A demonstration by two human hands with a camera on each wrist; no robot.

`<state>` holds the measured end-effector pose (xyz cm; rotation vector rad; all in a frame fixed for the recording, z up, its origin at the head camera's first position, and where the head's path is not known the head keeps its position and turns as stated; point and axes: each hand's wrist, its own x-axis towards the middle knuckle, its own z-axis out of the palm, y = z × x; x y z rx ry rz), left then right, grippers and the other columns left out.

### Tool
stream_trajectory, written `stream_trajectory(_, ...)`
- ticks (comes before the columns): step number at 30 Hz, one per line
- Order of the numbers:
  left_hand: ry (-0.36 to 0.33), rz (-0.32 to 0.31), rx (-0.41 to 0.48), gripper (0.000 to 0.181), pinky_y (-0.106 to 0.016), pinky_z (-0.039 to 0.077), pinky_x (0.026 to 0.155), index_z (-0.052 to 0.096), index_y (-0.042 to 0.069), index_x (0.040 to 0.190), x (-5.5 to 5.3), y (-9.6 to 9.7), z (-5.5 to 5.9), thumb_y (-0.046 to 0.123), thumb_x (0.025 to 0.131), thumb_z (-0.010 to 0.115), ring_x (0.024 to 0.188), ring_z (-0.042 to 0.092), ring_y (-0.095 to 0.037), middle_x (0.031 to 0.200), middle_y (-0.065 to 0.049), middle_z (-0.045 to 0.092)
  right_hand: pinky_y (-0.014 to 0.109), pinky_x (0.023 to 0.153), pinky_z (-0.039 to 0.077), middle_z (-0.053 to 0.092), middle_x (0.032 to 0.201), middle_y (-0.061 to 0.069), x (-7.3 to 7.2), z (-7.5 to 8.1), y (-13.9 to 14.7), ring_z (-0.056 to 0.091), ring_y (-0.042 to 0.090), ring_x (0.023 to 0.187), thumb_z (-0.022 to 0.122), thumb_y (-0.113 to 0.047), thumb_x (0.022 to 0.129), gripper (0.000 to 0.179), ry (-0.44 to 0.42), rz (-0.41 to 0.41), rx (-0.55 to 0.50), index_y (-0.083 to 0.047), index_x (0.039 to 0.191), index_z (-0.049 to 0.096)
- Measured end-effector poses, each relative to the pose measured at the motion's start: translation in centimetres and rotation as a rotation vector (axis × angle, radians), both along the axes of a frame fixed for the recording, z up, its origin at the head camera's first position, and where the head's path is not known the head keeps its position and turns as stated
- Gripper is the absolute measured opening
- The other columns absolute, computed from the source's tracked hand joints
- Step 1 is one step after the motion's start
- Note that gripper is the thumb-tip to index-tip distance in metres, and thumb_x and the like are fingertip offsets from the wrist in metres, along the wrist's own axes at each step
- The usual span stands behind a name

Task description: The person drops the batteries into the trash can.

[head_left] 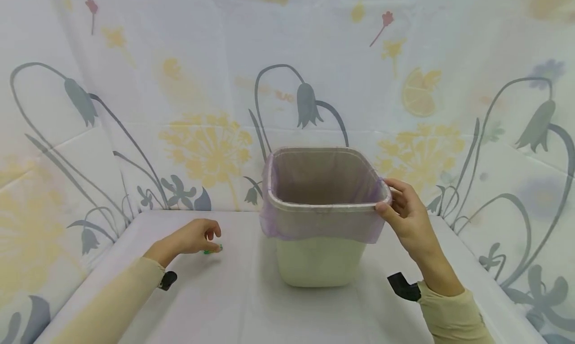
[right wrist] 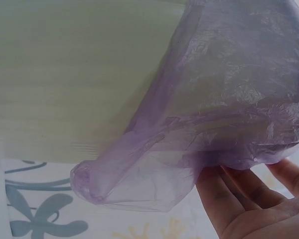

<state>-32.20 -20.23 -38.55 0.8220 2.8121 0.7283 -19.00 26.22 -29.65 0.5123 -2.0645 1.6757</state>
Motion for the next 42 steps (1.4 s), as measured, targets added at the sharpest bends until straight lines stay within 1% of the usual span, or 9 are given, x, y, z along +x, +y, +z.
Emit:
stream_trajectory(6, -0.004, -0.001, -0.015, 0.027, -0.033, 0.039, 0.066, 0.061, 0.01, 0.092, -0.2, -0.6, -1.0, 0.019, 0.076, 0.081, 0.074, 0.047, -0.017, 0.081, -0.004, 0.053, 0.018, 0.083, 0.046, 0.052, 0.122, 0.013, 0.0, 0.0, -0.1, 0.057, 0.013, 0.103, 0.06, -0.006, 0.094, 0.049, -0.006, -0.006, 0.006, -0.006, 0.139, 0.04)
stream_trajectory(12, -0.043, -0.014, -0.009, 0.028, -0.03, 0.04, 0.061, 0.06, 0.008, 0.089, -0.3, -0.5, -1.7, 0.014, 0.073, 0.082, 0.066, 0.048, -0.013, 0.073, 0.0, 0.051, 0.018, 0.083, 0.046, 0.053, 0.122, 0.013, 0.0, 0.0, -0.1, 0.057, 0.013, 0.103, 0.059, -0.005, 0.094, 0.049, -0.005, -0.01, 0.013, -0.005, 0.139, 0.04)
stream_trajectory(15, -0.045, -0.024, -0.014, 0.027, -0.029, 0.041, 0.06, 0.061, 0.007, 0.088, -0.2, -0.3, -1.8, 0.013, 0.073, 0.082, 0.065, 0.048, -0.013, 0.072, 0.0, 0.051, 0.018, 0.083, 0.046, 0.053, 0.122, 0.013, 0.0, 0.1, -0.1, 0.057, 0.013, 0.103, 0.059, -0.005, 0.094, 0.049, 0.002, -0.016, 0.019, -0.006, 0.139, 0.04)
stream_trajectory(20, -0.027, -0.012, -0.038, 0.025, -0.031, 0.04, 0.063, 0.062, 0.007, 0.087, -0.4, -0.2, -1.9, 0.012, 0.073, 0.082, 0.068, 0.047, -0.015, 0.072, -0.001, 0.051, 0.018, 0.083, 0.046, 0.053, 0.122, 0.013, 0.0, 0.2, -0.1, 0.057, 0.013, 0.103, 0.059, -0.005, 0.094, 0.049, 0.0, -0.01, 0.015, -0.005, 0.139, 0.04)
stream_trajectory(23, -0.017, 0.008, -0.067, 0.025, -0.032, 0.04, 0.066, 0.062, 0.009, 0.085, -0.5, -0.1, -2.2, 0.013, 0.072, 0.082, 0.071, 0.047, -0.015, 0.074, -0.001, 0.051, 0.018, 0.083, 0.046, 0.052, 0.122, 0.013, 0.0, 0.1, -0.1, 0.057, 0.013, 0.103, 0.059, -0.005, 0.094, 0.049, -0.006, -0.007, 0.014, -0.005, 0.139, 0.04)
stream_trajectory(28, -0.032, 0.043, -0.114, 0.024, -0.034, 0.041, 0.069, 0.061, 0.01, 0.082, -0.5, 0.3, -2.5, 0.013, 0.072, 0.083, 0.074, 0.048, -0.017, 0.079, -0.002, 0.053, 0.017, 0.083, 0.046, 0.051, 0.124, 0.014, 0.0, 0.1, -0.2, 0.057, 0.012, 0.104, 0.059, -0.006, 0.094, 0.049, -0.011, -0.011, 0.023, -0.006, 0.14, 0.039)
stream_trajectory(33, -0.036, 0.034, -0.106, 0.023, -0.033, 0.043, 0.067, 0.06, 0.011, 0.081, -0.7, 0.5, -2.7, 0.012, 0.072, 0.082, 0.071, 0.05, -0.016, 0.076, -0.001, 0.054, 0.017, 0.083, 0.046, 0.051, 0.124, 0.014, 0.1, 0.1, -0.2, 0.056, 0.012, 0.104, 0.058, -0.006, 0.094, 0.049, -0.01, -0.018, 0.031, -0.006, 0.14, 0.039)
stream_trajectory(38, -0.055, 0.021, -0.091, 0.024, -0.031, 0.044, 0.064, 0.06, 0.012, 0.082, -0.8, 0.6, -2.9, 0.01, 0.072, 0.082, 0.067, 0.052, -0.014, 0.074, 0.001, 0.055, 0.017, 0.083, 0.046, 0.051, 0.124, 0.012, 0.1, 0.0, -0.1, 0.056, 0.012, 0.104, 0.058, -0.006, 0.095, 0.05, -0.009, -0.025, 0.047, -0.007, 0.141, 0.039)
stream_trajectory(42, -0.074, 0.028, -0.089, 0.023, -0.03, 0.045, 0.062, 0.06, 0.012, 0.081, -0.8, 0.8, -3.0, 0.009, 0.073, 0.081, 0.064, 0.053, -0.014, 0.072, 0.001, 0.055, 0.017, 0.083, 0.046, 0.05, 0.125, 0.012, 0.0, 0.0, -0.1, 0.056, 0.012, 0.105, 0.058, -0.006, 0.095, 0.05, -0.006, -0.027, 0.055, -0.007, 0.141, 0.039)
